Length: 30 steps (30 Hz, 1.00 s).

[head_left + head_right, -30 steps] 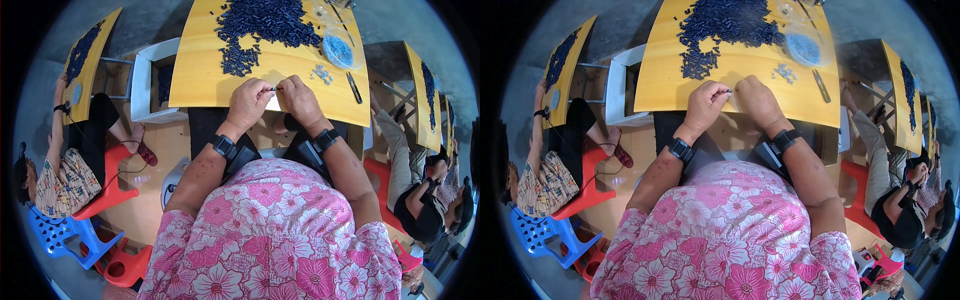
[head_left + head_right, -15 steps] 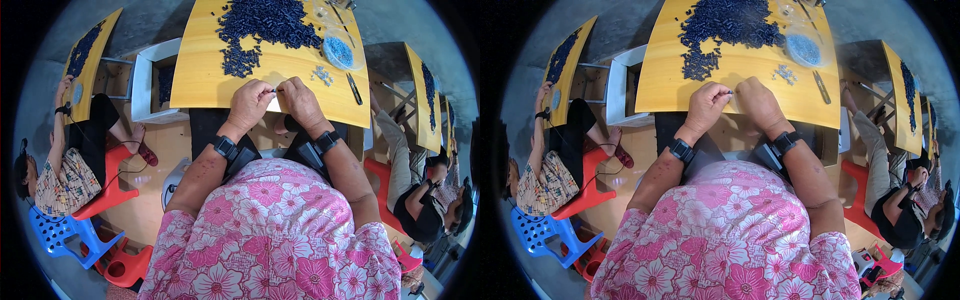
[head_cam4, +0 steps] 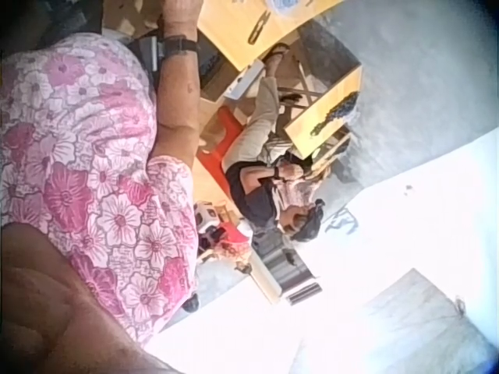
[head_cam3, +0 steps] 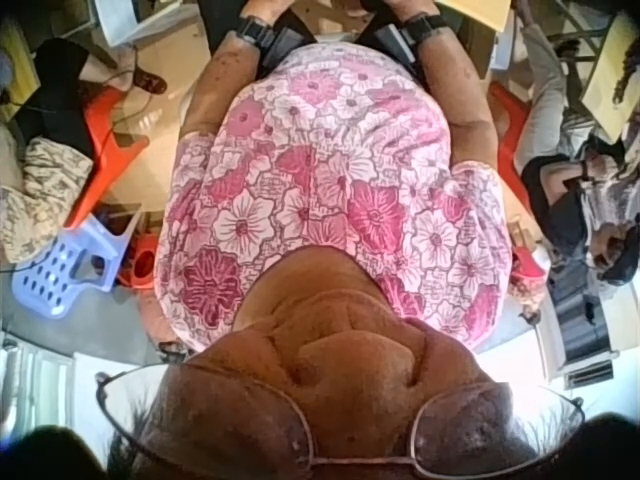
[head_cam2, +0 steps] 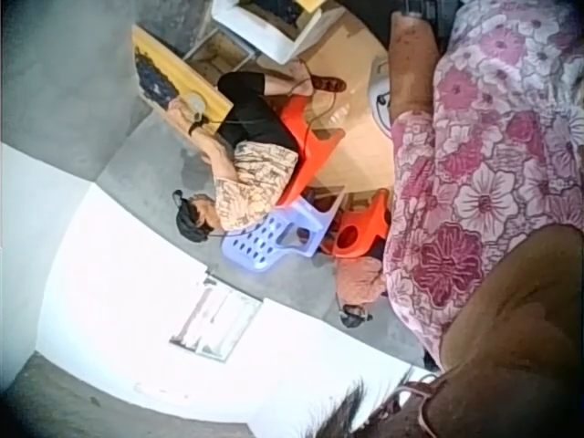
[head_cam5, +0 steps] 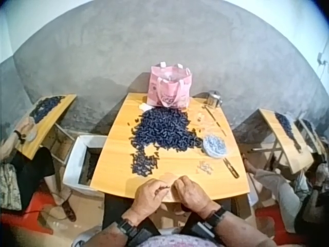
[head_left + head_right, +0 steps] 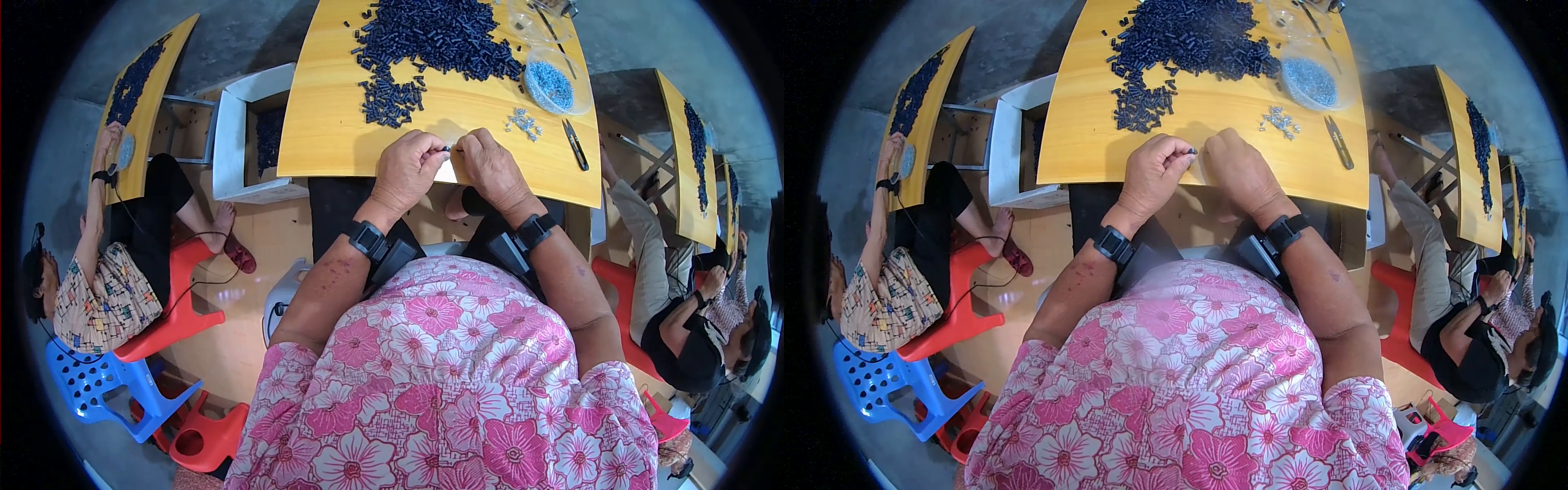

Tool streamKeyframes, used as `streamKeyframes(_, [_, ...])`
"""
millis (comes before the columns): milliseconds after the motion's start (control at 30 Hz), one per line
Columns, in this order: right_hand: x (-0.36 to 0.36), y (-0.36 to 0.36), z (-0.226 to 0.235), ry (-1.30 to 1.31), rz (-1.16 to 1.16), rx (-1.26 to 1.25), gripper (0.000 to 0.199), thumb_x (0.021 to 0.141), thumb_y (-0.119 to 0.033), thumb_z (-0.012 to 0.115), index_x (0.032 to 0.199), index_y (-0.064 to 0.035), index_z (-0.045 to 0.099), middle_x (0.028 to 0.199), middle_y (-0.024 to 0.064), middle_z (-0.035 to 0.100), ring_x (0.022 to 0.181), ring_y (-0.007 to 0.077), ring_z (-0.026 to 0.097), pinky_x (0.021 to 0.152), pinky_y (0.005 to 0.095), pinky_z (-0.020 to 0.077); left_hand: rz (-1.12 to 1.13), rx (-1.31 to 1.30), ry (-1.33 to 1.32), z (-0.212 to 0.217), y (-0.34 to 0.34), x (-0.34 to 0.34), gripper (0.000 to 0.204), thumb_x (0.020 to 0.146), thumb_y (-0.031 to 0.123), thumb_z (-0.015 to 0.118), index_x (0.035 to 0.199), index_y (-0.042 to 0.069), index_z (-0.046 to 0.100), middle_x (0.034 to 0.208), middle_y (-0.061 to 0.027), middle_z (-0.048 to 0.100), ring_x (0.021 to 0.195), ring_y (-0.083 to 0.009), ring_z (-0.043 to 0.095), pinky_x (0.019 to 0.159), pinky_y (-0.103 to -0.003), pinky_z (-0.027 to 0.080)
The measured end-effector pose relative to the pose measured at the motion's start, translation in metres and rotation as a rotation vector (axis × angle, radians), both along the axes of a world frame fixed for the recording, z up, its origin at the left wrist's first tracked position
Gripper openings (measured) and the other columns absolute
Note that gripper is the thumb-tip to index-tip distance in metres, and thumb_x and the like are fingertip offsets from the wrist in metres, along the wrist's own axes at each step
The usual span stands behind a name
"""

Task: Sorting small black plastic components at a workshop table.

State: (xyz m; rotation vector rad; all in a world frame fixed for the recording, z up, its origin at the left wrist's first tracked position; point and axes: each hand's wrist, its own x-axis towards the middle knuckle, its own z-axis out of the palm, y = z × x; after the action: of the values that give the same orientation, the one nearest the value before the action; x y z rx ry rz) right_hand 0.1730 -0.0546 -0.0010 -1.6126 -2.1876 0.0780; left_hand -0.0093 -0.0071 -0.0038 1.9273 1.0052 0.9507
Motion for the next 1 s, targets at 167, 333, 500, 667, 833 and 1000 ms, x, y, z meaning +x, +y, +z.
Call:
streamKeyframes(167, [0.002, 0.002, -0.002, 0.101, 0.006, -0.002, 0.019, 0.084, -0.001, 0.061, 0.103, -0.005, 0.058, 0.096, 0.0142, 0.058, 0.089, 0.0355, 0.062, 0.077, 0.0424, 0.055, -0.007, -0.002, 0.016, 0.001, 0.0, -0.001, 0.01, 0.084, 0.012, 0.072, 0.087, 0.005, 0.066, 0.079, -0.0101, 0.064, 0.07, -0.0282, 0.063, 0.063, -0.038, 0.05])
streamKeyframes(333, [0.005, 0.001, 0.007, 0.264, 0.003, 0.031, 0.013, 0.089, 0.001, 0.06, 0.101, -0.004, 0.063, 0.095, 0.0142, 0.062, 0.089, 0.0322, 0.062, 0.081, 0.0377, 0.0516, -0.047, 0.021, 0.037, 0.004, 0.0, 0.0, 0.009, 0.084, 0.012, 0.07, 0.088, 0.005, 0.066, 0.08, -0.0104, 0.064, 0.074, -0.0301, 0.063, 0.066, -0.039, 0.05])
streamKeyframes(500, [0.008, -0.001, -0.003, 0.836, -0.023, -0.16, 0.01, 0.096, -0.003, 0.056, 0.102, -0.0004, 0.062, 0.091, 0.0028, 0.059, 0.09, 0.0121, 0.056, 0.083, 0.0263, 0.0473, -0.061, 0.098, 0.074, 0.002, 0.002, -0.001, 0.009, 0.084, 0.009, 0.07, 0.091, 0.003, 0.066, 0.08, -0.0104, 0.064, 0.071, -0.0261, 0.062, 0.065, -0.035, 0.05])
streamKeyframes(667, [0.002, -0.001, 0.002, 0.952, -0.039, -0.294, 0.008, 0.097, -0.005, 0.055, 0.104, -0.0023, 0.059, 0.089, -0.0021, 0.055, 0.084, 0.0069, 0.052, 0.077, 0.0229, 0.0461, -0.064, 0.131, 0.099, 0.002, 0.003, -0.002, 0.009, 0.084, 0.01, 0.069, 0.089, 0.004, 0.066, 0.079, -0.01, 0.064, 0.074, -0.0277, 0.062, 0.068, -0.037, 0.05])
streamKeyframes(833, [0.003, 0.0, -0.001, 0.969, -0.027, -0.299, 0.007, 0.097, -0.004, 0.055, 0.104, -0.0034, 0.057, 0.088, -0.0032, 0.054, 0.077, 0.0052, 0.05, 0.072, 0.0219, 0.0451, -0.07, 0.121, 0.087, 0.003, 0.003, -0.001, 0.009, 0.084, 0.011, 0.069, 0.088, 0.004, 0.065, 0.079, -0.0092, 0.064, 0.075, -0.028, 0.062, 0.068, -0.038, 0.049])
streamKeyframes(1000, [0.001, -0.001, 0.002, 0.978, -0.043, -0.327, 0.007, 0.097, -0.002, 0.056, 0.104, -0.0037, 0.057, 0.088, -0.003, 0.054, 0.077, 0.0051, 0.05, 0.071, 0.021, 0.0449, -0.07, 0.124, 0.087, 0.002, 0.003, -0.001, 0.008, 0.084, 0.011, 0.07, 0.087, 0.005, 0.065, 0.08, -0.0089, 0.064, 0.075, -0.0278, 0.062, 0.068, -0.038, 0.049])
